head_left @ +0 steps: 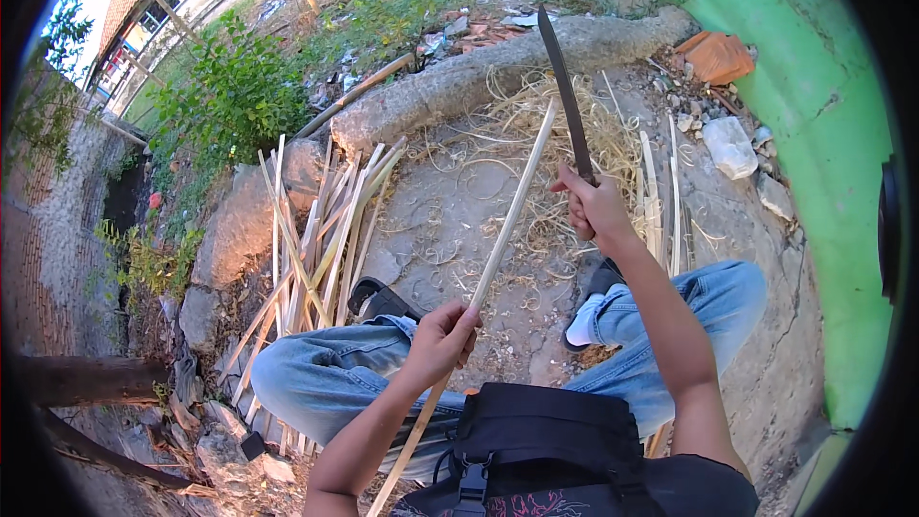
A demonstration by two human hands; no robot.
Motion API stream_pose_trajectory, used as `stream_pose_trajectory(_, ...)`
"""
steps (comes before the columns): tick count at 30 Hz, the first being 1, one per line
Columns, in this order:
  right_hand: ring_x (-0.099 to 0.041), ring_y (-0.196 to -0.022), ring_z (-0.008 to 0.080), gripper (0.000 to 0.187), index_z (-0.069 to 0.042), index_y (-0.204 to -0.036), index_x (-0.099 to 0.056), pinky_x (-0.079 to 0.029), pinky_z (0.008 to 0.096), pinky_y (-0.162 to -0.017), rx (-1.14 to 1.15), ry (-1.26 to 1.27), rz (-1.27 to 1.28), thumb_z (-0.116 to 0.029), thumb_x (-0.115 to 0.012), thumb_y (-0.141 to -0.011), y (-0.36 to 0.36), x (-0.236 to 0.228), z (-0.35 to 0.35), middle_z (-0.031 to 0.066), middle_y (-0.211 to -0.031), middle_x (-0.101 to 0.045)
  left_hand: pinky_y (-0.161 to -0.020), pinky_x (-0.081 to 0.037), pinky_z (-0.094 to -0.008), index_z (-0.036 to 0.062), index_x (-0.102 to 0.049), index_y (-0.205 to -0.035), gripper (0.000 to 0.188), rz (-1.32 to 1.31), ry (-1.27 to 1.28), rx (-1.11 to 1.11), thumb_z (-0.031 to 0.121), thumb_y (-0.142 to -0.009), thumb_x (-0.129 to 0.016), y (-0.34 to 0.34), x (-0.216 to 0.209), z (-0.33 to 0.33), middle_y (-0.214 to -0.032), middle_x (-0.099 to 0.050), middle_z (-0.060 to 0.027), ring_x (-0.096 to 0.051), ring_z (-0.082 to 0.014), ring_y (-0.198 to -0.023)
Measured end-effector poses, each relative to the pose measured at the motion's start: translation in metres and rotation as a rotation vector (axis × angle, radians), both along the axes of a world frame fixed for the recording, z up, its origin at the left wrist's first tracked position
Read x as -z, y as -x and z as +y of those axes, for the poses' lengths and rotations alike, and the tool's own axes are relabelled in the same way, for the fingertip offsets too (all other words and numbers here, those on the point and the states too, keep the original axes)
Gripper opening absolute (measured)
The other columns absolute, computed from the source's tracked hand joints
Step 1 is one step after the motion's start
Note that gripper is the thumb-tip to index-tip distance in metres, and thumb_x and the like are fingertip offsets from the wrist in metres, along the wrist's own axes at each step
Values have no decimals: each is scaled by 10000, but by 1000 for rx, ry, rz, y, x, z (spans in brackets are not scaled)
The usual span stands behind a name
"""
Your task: The person scrapes a wood strip using a machete, repeatedly pulling the blade along the length of the strip to smooth the surface while sitting outdoors.
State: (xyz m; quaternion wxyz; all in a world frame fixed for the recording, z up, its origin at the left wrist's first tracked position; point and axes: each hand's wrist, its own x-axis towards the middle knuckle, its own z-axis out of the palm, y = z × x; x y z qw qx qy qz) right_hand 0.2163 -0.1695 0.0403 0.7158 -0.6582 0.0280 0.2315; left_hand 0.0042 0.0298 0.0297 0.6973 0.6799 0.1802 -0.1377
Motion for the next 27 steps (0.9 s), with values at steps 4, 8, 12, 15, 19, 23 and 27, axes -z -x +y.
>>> stream_pose_trajectory(4, -289, -352, 26, 344, -12, -889, -639, -184, 230, -334, -10, -25, -11, -356, -642, -888, 10, -3, -3, -87, -467, -340, -407, -379, -211, 28, -578, -873, 282, 10, -9, 44, 271, -983, -487, -3, -6, -4, -561, -511, -6, -487, -59, -450)
stream_pose_trajectory(8, -301, -359, 19, 289, -23, -908, -640, -195, 218, -331, -2, -36, -11, -311, -647, -887, 12, -5, -8, -89, -487, -363, -426, -397, -210, 21, -605, -894, 280, 9, -9, 87, 272, -974, -510, -4, -8, -7, -581, -537, -11, -507, -64, -466)
stream_pose_trajectory(12, -319, -373, 12, 217, -30, -923, -644, -211, 202, -330, 125, -102, -12, -234, -680, -858, 7, -3, -11, -87, -513, -392, -433, -404, -209, 22, -611, -899, 275, 13, 9, 93, 270, -971, -516, -2, -8, -7, -584, -540, -10, -513, -63, -472)
stream_pose_trajectory(15, -330, -393, 13, 219, -29, -929, -642, -253, 189, -363, 218, -162, -25, -203, -721, -822, 0, -4, -18, -84, -523, -389, -441, -413, -210, 20, -613, -906, 278, -1, 12, 125, 273, -972, -516, -2, -8, -7, -587, -546, -10, -518, -62, -477)
stream_pose_trajectory(19, -343, -422, 35, 237, -28, -908, -631, -314, 211, -421, 366, -221, -35, -208, -744, -803, -12, -5, -27, -69, -537, -396, -457, -428, -215, 10, -611, -909, 278, 2, 41, 160, 265, -970, -521, 0, -9, -7, -598, -558, -16, -530, -64, -494)
stream_pose_trajectory(23, -349, -421, 56, 221, -70, -843, -595, -362, 236, -485, 392, -282, -11, -230, -742, -805, -20, -5, -37, -70, -528, -381, -464, -446, -229, 0, -614, -922, 273, 28, 69, 185, 256, -966, -533, 0, -12, -8, -615, -563, -26, -540, -70, -516)
stream_pose_trajectory(27, -347, -415, 59, 205, -86, -815, -590, -375, 248, -506, 368, -319, -4, -237, -728, -817, -21, -6, -41, -73, -515, -371, -469, -450, -229, -4, -616, -931, 276, 32, 54, 212, 259, -964, -536, -1, -13, -9, -612, -563, -25, -543, -71, -515)
